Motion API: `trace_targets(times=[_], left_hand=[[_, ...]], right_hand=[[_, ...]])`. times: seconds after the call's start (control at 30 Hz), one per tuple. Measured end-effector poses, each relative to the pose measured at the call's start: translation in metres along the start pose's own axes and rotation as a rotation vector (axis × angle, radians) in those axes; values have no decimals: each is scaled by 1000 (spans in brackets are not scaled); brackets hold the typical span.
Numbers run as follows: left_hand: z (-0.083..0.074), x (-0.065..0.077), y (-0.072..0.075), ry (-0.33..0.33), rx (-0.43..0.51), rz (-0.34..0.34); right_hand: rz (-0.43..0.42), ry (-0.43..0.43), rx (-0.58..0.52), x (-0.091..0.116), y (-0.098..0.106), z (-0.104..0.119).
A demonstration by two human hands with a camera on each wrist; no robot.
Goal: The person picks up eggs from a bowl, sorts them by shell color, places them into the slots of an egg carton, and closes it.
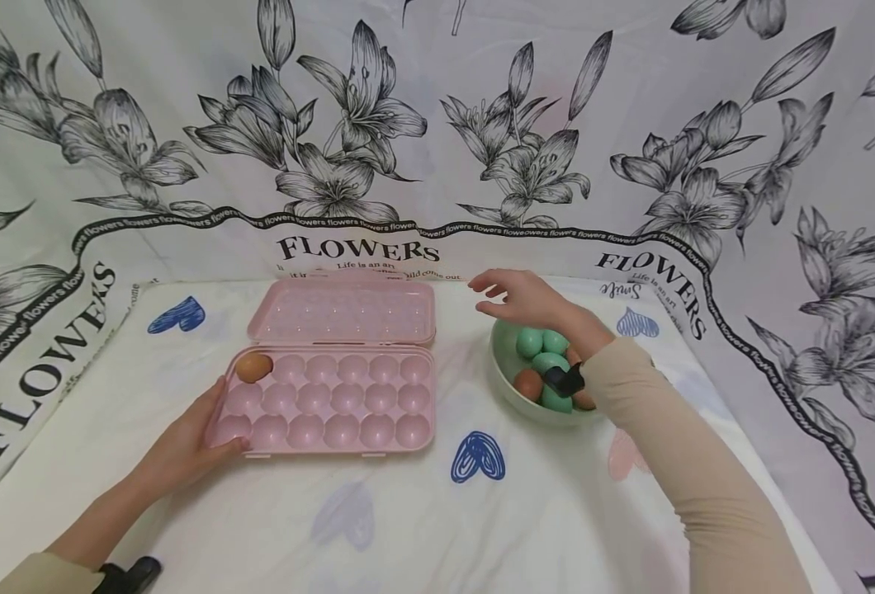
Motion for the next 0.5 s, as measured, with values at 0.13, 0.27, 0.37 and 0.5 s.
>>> trace_targets(times=[0.13, 0.27, 0.37, 0.5], left_hand=[[0, -2, 0, -8, -6, -9], [1, -2, 0, -22, -9, -27], [2, -1, 0, -17, -5, -21], [2, -2, -1, -16, -6, -18]], right_hand=[[56, -29, -20, 12, -2, -12], [114, -51, -46, 22, -6, -20], [162, -57, -67, 28, -11, -25], [218, -40, -73, 35, -17, -31]])
Point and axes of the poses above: each hand's wrist, its own x-axis away from the middle knuckle, its own y-axis out of the back of the hand, z = x × y, the point moved 2 cm from there along -x, towards the middle knuckle, and after that the axes turned 15 degrees about z, right-handed, at the moved point
